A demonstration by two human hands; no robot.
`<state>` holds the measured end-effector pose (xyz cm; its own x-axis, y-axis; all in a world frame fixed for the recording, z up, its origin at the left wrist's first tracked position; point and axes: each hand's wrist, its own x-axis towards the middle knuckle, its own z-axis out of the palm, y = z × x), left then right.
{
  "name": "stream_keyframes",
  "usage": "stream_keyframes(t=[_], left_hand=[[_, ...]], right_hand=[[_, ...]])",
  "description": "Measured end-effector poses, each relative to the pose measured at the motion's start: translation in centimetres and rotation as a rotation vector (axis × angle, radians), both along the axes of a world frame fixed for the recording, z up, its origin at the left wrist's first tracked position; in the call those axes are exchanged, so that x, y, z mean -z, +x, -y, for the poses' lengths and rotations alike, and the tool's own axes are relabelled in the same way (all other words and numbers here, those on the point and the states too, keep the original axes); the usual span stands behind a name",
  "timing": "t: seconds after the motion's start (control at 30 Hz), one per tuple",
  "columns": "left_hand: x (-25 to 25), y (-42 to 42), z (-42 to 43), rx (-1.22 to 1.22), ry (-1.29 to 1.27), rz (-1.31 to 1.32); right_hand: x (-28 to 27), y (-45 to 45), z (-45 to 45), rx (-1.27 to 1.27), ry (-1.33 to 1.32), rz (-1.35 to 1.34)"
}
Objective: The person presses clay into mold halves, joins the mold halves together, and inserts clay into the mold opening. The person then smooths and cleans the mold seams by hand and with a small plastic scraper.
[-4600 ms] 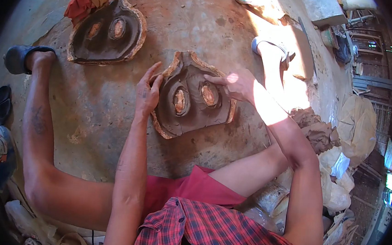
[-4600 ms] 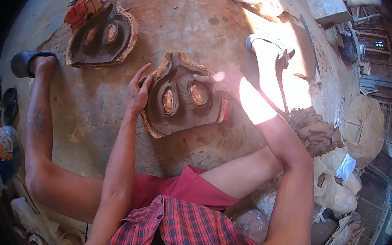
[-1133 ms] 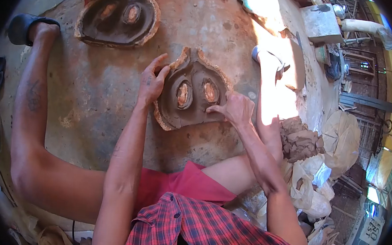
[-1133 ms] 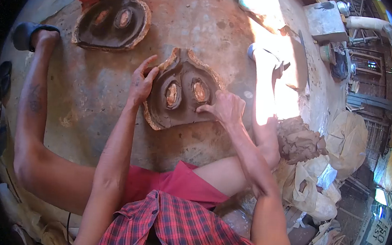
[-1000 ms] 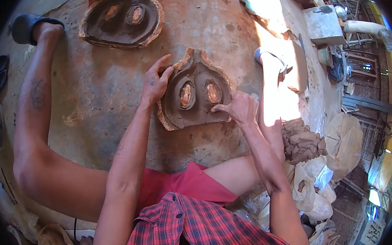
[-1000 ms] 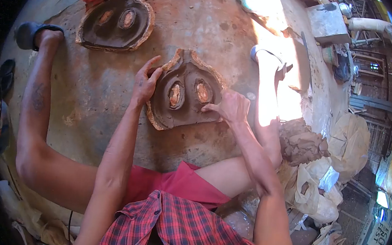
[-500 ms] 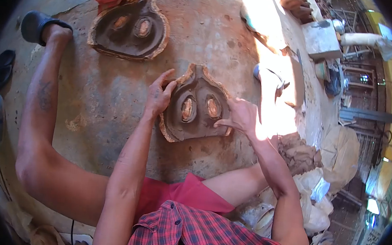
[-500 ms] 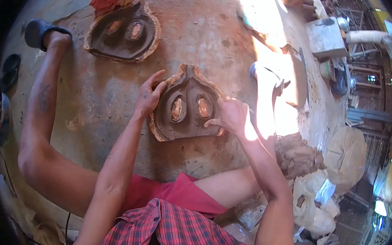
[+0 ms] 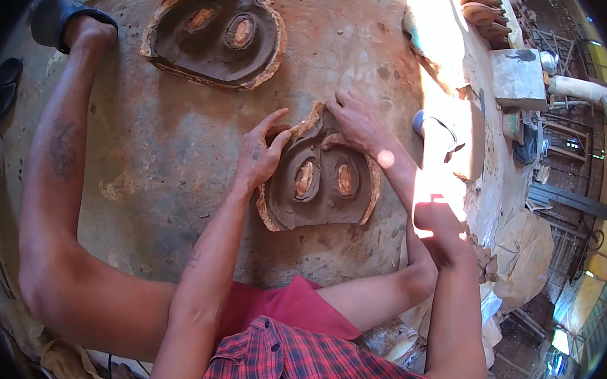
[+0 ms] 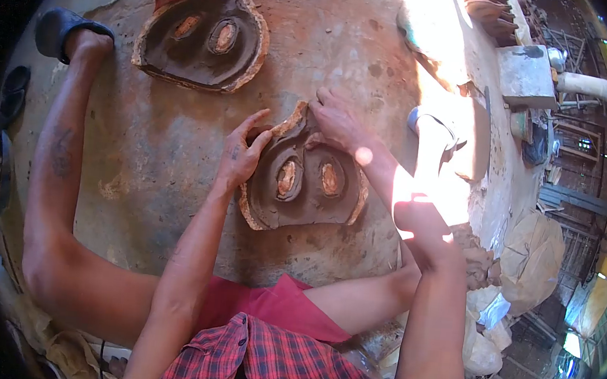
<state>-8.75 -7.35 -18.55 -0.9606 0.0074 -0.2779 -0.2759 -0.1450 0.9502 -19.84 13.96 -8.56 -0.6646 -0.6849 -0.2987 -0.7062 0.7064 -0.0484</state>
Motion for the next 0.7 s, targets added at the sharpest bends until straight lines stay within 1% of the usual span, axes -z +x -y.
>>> stream_keyframes(t=[0.03, 0.1, 0.27, 0.33, 0.43, 0.5, 0.6, 0.7], left_hand=[[-0.1, 0.0, 0.0, 0.0, 0.013, 0.014], [0.2, 0.0, 0.0, 0.003, 0.025, 0.03], [0.8, 0.0, -0.3, -0.004, 0.06, 0.048], [0.2, 0.0, -0.1, 0.002, 0.034, 0.055], [-0.5, -0.2, 0.2, 0.014, 0.01, 0.066], [-0.4, -0.1, 0.1, 0.011, 0.01, 0.074], [-0.5, -0.2, 0.2, 0.008, 0.0, 0.069], [-0.4, -0.1, 0.1, 0.011, -0.016, 0.065]], right_hand=[[0.2, -0.4, 0.2, -0.003, 0.002, 0.011], [-0.2, -1.4, 0.8, 0.02, 0.105, 0.091], [-0.3, -3.4, 1.7, 0.066, 0.103, 0.187], [0.4, -4.1, 1.2, 0.075, 0.109, 0.212], [1.1, -4.9, 1.0, 0.04, 0.051, 0.226], [1.1, -5.7, 1.1, 0.056, 0.122, 0.255], [0.9, -6.2, 1.7, 0.079, 0.158, 0.288], [0.5, -6.5, 2.1, 0.046, 0.193, 0.292]])
